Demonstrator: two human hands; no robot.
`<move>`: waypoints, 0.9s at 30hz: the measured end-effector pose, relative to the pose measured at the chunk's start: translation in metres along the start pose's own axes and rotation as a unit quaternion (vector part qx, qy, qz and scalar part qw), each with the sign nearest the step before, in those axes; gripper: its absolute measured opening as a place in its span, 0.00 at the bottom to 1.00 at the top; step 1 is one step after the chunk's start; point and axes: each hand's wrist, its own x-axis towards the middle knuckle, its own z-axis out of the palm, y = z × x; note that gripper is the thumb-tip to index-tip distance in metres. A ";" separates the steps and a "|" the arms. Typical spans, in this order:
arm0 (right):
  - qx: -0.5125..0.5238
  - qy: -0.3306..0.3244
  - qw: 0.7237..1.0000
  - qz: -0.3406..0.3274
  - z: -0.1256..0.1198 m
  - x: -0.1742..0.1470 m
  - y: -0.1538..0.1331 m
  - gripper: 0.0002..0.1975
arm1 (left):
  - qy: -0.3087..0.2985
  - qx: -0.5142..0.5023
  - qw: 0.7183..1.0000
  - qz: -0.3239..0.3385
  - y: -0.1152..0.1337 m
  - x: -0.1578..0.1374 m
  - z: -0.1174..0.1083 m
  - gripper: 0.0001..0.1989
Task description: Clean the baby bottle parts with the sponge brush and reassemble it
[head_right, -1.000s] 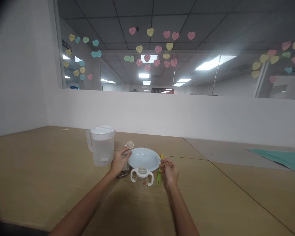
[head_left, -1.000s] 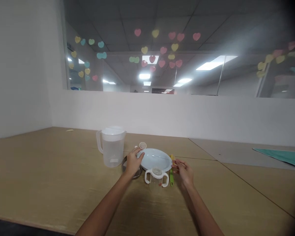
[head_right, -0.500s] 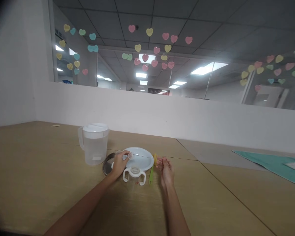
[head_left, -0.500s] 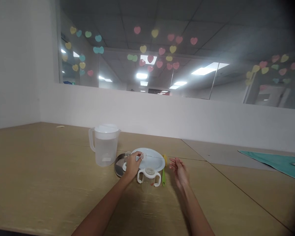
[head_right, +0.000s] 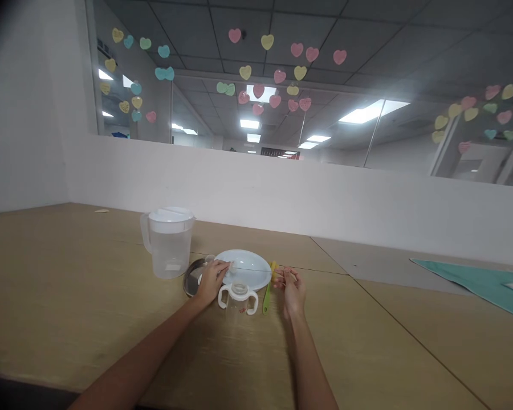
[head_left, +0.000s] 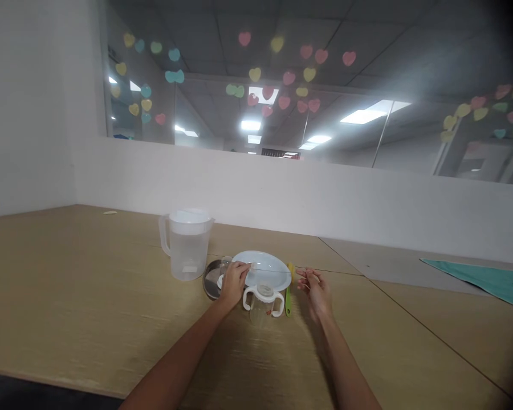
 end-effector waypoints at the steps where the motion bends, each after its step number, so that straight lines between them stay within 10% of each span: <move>1: -0.007 0.003 1.000 -0.006 0.001 0.000 0.000 0.25 | -0.002 0.010 1.000 0.001 0.000 -0.001 0.002 0.14; 27: -0.058 0.040 0.995 -0.074 -0.007 0.007 0.006 0.25 | 0.014 -0.020 0.999 -0.036 0.008 -0.007 0.002 0.10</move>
